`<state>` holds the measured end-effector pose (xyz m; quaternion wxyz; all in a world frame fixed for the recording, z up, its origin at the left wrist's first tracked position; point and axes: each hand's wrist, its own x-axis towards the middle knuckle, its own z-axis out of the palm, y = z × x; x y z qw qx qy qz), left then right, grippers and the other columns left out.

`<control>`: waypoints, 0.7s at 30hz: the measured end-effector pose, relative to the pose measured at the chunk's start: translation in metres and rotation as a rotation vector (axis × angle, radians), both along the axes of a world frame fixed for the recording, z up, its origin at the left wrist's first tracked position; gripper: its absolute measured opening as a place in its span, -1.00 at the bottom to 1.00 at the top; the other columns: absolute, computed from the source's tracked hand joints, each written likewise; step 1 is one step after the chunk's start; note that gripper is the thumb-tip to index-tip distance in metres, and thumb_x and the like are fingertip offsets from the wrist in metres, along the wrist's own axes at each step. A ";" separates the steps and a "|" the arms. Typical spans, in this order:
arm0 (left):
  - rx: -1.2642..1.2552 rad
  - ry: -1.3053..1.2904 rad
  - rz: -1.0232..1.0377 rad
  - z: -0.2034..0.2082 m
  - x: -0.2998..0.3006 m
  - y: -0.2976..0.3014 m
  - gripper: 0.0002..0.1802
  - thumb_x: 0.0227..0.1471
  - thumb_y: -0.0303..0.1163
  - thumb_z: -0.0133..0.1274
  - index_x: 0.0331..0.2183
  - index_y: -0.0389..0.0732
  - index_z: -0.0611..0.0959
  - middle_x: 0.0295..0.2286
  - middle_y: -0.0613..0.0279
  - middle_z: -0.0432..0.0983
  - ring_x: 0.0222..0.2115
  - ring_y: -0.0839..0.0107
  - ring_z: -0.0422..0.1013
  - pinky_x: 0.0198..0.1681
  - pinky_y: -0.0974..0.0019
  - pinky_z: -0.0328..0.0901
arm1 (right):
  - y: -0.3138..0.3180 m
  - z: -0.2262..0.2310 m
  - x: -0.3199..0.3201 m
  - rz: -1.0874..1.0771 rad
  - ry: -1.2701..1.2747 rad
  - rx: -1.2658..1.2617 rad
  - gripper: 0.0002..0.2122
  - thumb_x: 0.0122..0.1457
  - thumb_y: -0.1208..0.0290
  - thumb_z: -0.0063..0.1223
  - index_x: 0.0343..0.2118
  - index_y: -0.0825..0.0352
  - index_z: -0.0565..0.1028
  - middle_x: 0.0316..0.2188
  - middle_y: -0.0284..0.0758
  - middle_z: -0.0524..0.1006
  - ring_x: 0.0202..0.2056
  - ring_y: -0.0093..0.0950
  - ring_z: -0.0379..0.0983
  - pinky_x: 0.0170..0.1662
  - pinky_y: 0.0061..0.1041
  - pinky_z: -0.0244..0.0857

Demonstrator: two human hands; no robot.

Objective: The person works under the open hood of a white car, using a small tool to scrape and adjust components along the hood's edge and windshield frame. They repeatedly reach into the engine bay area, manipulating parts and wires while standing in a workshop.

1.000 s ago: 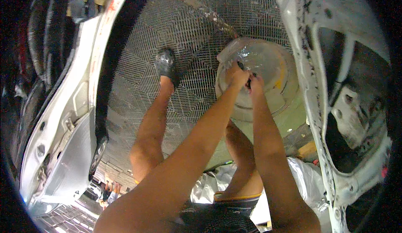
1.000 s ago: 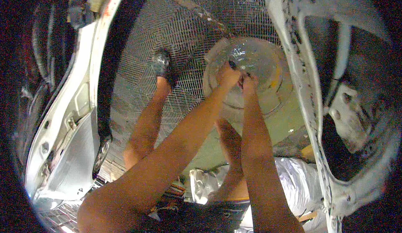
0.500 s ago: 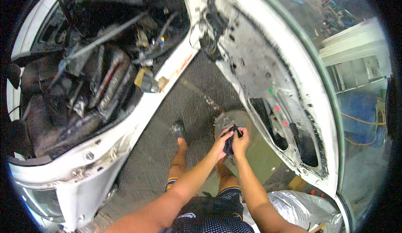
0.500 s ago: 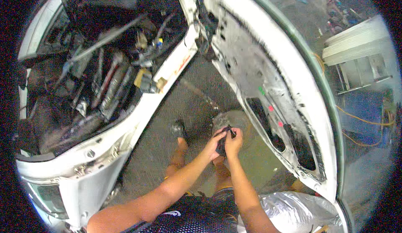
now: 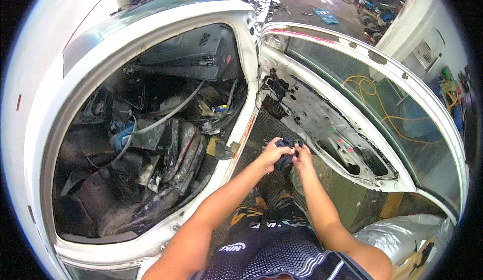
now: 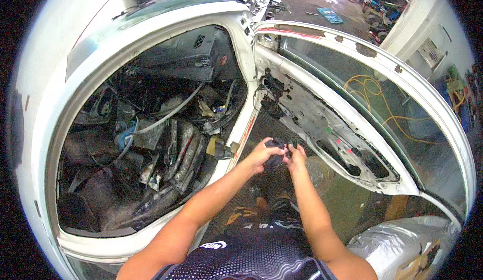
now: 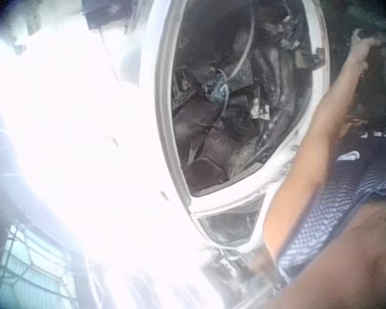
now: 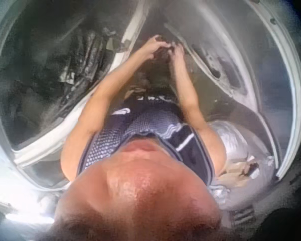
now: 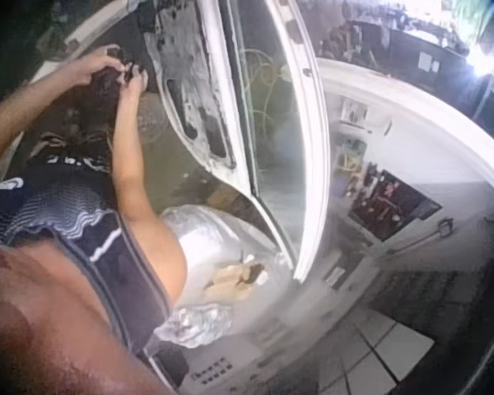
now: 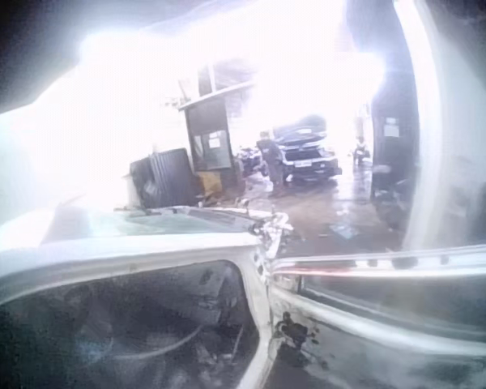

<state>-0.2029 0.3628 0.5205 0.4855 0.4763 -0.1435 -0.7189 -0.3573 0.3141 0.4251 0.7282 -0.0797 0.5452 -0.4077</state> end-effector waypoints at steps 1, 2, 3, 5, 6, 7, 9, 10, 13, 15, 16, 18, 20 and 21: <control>-0.012 -0.003 -0.016 0.020 0.009 -0.007 -0.55 -0.11 -0.61 0.23 -0.14 -0.20 0.45 -0.28 0.15 0.59 -0.34 0.34 0.57 -0.26 0.24 0.50 | -0.001 -0.007 0.015 -0.050 0.036 0.043 -0.62 0.21 0.56 0.11 0.07 0.21 0.33 -0.21 -0.31 0.56 -0.33 -0.43 0.53 -0.54 -0.42 0.39; -0.025 -0.005 -0.032 0.040 0.018 -0.014 -0.54 -0.12 -0.63 0.21 -0.13 -0.19 0.45 -0.29 0.15 0.58 -0.35 0.34 0.57 -0.25 0.23 0.50 | -0.002 -0.012 0.026 -0.105 0.008 0.046 -0.59 0.20 0.56 0.13 0.10 0.22 0.32 -0.22 -0.31 0.56 -0.35 -0.45 0.51 -0.60 -0.44 0.29; -0.036 -0.004 -0.051 0.048 0.032 -0.020 -0.44 -0.14 -0.61 0.22 -0.04 -0.18 0.43 -0.29 0.16 0.55 -0.32 0.35 0.55 -0.23 0.23 0.50 | -0.003 -0.014 0.050 -0.124 0.000 -0.003 -0.61 0.22 0.55 0.11 0.10 0.25 0.34 -0.23 -0.32 0.56 -0.33 -0.45 0.52 -0.54 -0.44 0.34; -0.141 -0.151 -0.055 0.063 0.054 -0.039 -0.30 -0.15 -0.60 0.21 0.10 -0.20 0.42 -0.27 0.14 0.55 -0.29 0.35 0.53 -0.18 0.23 0.46 | -0.011 -0.010 0.094 -0.181 -0.128 -0.119 -0.68 0.27 0.50 0.04 0.08 0.30 0.39 -0.21 -0.31 0.56 -0.28 -0.44 0.54 -0.38 -0.46 0.42; -0.166 -0.191 -0.069 0.070 0.066 -0.051 -0.27 -0.15 -0.60 0.20 0.13 -0.21 0.42 -0.27 0.15 0.55 -0.28 0.35 0.52 -0.16 0.23 0.44 | -0.020 -0.004 0.118 -0.213 -0.256 -0.188 -0.72 0.31 0.45 -0.02 0.07 0.32 0.41 -0.20 -0.31 0.56 -0.25 -0.44 0.54 -0.28 -0.48 0.44; -0.151 -0.217 -0.082 0.078 0.082 -0.063 -0.28 -0.15 -0.59 0.20 0.12 -0.21 0.44 -0.26 0.15 0.55 -0.29 0.34 0.52 -0.14 0.24 0.43 | -0.028 0.013 0.143 -0.206 -0.326 -0.244 -0.74 0.35 0.39 -0.09 0.04 0.32 0.44 -0.18 -0.30 0.57 -0.21 -0.45 0.54 -0.18 -0.46 0.43; -0.123 -0.246 -0.089 0.120 0.094 -0.098 -0.37 -0.17 -0.57 0.23 0.04 -0.23 0.52 -0.26 0.18 0.56 -0.30 0.36 0.52 -0.14 0.25 0.40 | -0.065 0.027 0.178 -0.241 -0.555 -0.303 -0.72 0.39 0.29 -0.20 0.00 0.30 0.48 -0.14 -0.31 0.57 -0.13 -0.47 0.52 -0.03 -0.43 0.39; -0.139 -0.367 -0.094 0.132 0.110 -0.118 -0.47 -0.15 -0.55 0.24 -0.05 -0.23 0.56 -0.29 0.20 0.57 -0.30 0.37 0.51 -0.16 0.25 0.39 | -0.083 0.041 0.205 -0.218 -0.512 -0.363 -0.72 0.38 0.27 -0.17 0.01 0.28 0.47 -0.12 -0.32 0.56 -0.10 -0.48 0.51 0.00 -0.42 0.38; -0.339 -0.678 -0.153 0.184 0.157 -0.188 -0.59 -0.12 -0.40 0.32 -0.17 -0.20 0.62 -0.42 0.30 0.57 -0.39 0.46 0.48 -0.25 0.32 0.37 | -0.132 0.099 0.286 -0.119 -0.087 -0.637 -0.71 0.31 0.32 -0.02 0.05 0.26 0.42 -0.04 -0.31 0.52 -0.01 -0.47 0.47 0.05 -0.40 0.36; -0.498 -1.043 -0.241 0.236 0.172 -0.244 -0.71 -0.09 -0.28 0.33 -0.32 -0.21 0.67 -0.45 0.33 0.56 -0.42 0.57 0.42 -0.37 0.39 0.32 | -0.191 0.124 0.330 -0.183 0.139 -0.790 -0.64 0.25 0.51 -0.03 0.12 0.37 0.38 0.05 -0.17 0.49 0.10 -0.34 0.41 0.16 -0.38 0.26; -0.654 -1.313 -0.270 0.243 0.195 -0.277 -0.70 -0.05 -0.21 0.31 -0.33 -0.21 0.68 -0.47 0.26 0.59 -0.47 0.52 0.44 -0.38 0.35 0.34 | -0.212 0.140 0.354 -0.235 0.240 -0.823 -0.57 0.21 0.62 -0.08 0.18 0.45 0.35 0.12 -0.06 0.46 0.17 -0.24 0.37 0.23 -0.36 0.19; -0.772 -1.886 -0.403 0.265 0.227 -0.332 -0.57 -0.04 -0.06 0.27 -0.27 -0.24 0.71 -0.50 0.01 0.63 -0.48 0.12 0.56 -0.29 0.17 0.44 | -0.258 0.171 0.391 -0.352 0.329 -0.834 -0.51 0.22 0.65 -0.15 0.26 0.49 0.24 0.22 0.04 0.34 0.26 -0.14 0.24 0.33 -0.31 0.04; -0.785 -2.075 -0.353 0.268 0.251 -0.372 -0.53 -0.06 -0.04 0.26 -0.25 -0.26 0.71 -0.44 -0.07 0.64 -0.37 0.01 0.60 -0.23 0.09 0.46 | -0.298 0.195 0.421 -0.419 0.342 -0.726 -0.47 0.24 0.64 -0.19 0.31 0.50 0.13 0.30 0.08 0.19 0.34 -0.09 0.07 0.41 -0.30 -0.14; -0.768 -2.078 -0.428 0.270 0.251 -0.389 -0.52 -0.06 -0.05 0.26 -0.25 -0.27 0.71 -0.41 -0.09 0.64 -0.34 -0.01 0.59 -0.21 0.07 0.46 | -0.321 0.198 0.432 -0.384 0.241 -0.602 -0.42 0.29 0.55 -0.23 0.36 0.50 -0.03 0.39 0.09 -0.05 0.42 -0.09 -0.18 0.44 -0.27 -0.33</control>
